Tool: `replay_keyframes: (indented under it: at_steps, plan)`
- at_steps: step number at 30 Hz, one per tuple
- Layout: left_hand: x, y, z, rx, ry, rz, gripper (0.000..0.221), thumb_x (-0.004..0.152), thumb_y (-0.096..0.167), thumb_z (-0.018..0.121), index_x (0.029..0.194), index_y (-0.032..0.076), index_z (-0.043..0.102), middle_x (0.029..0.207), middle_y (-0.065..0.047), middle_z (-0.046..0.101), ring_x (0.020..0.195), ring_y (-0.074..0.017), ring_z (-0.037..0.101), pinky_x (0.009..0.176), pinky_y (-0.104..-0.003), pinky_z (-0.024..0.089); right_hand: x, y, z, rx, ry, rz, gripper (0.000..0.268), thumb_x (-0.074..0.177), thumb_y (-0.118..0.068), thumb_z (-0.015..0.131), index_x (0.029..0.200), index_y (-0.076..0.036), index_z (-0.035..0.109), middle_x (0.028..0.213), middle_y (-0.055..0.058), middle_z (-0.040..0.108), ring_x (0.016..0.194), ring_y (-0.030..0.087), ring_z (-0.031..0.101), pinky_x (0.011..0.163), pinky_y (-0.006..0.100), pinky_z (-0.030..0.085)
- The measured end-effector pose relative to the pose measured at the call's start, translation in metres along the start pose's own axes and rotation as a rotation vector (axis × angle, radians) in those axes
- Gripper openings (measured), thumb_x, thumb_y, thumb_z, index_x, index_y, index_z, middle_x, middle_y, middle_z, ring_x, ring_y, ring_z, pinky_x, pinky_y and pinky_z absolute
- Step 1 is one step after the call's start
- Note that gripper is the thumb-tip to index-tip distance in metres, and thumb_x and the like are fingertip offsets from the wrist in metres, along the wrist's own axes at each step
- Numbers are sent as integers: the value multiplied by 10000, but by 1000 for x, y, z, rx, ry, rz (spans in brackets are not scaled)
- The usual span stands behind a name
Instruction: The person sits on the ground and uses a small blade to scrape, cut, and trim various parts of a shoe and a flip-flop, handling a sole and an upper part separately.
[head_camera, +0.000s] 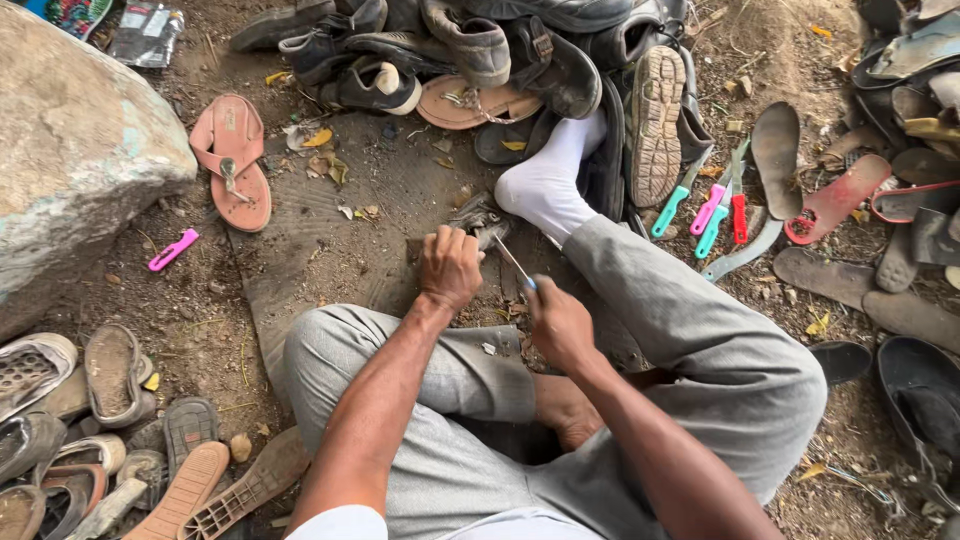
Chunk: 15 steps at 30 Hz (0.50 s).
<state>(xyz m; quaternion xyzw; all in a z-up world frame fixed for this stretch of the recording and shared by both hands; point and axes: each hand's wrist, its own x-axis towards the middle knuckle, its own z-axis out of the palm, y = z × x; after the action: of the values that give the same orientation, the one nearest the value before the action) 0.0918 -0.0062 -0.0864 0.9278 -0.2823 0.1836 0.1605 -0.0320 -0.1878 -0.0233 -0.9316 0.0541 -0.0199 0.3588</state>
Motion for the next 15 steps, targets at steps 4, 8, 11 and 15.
replay_keyframes:
  at_steps: [4, 8, 11, 15]
  plan:
    - [1, -1, -1, -4, 29, -39, 143, 897, 135, 739, 793, 79, 657, 776, -77, 647, 779, -235, 566, 721, -412, 461, 29, -14, 18, -73, 17, -9, 304, 1032, -321, 478, 1143, -69, 607, 888, 215, 713, 796, 443, 672, 694, 553, 504]
    - [0, -8, 0, -37, -10, -16, 95, 833, 119, 720, 774, 81, 656, 797, -87, 656, 815, -245, 572, 747, -410, 472, 56, -26, 28, -171, -189, 70, 266, 1039, -274, 423, 1027, -57, 576, 892, 216, 714, 779, 436, 678, 693, 568, 494]
    - [-7, -15, 2, -19, -163, 12, 62, 872, 58, 689, 814, 66, 669, 810, -99, 660, 794, -243, 558, 721, -381, 473, 70, -32, 35, -123, -189, 45, 233, 1017, -240, 423, 1014, -63, 574, 855, 222, 711, 750, 434, 679, 675, 567, 496]
    - [-5, -6, -5, -8, -63, -4, 80, 897, 42, 678, 821, 66, 675, 830, -103, 667, 814, -238, 557, 729, -378, 469, 79, -43, 38, -141, -248, 95, 253, 1025, -245, 426, 967, -41, 564, 819, 220, 701, 714, 417, 692, 653, 560, 509]
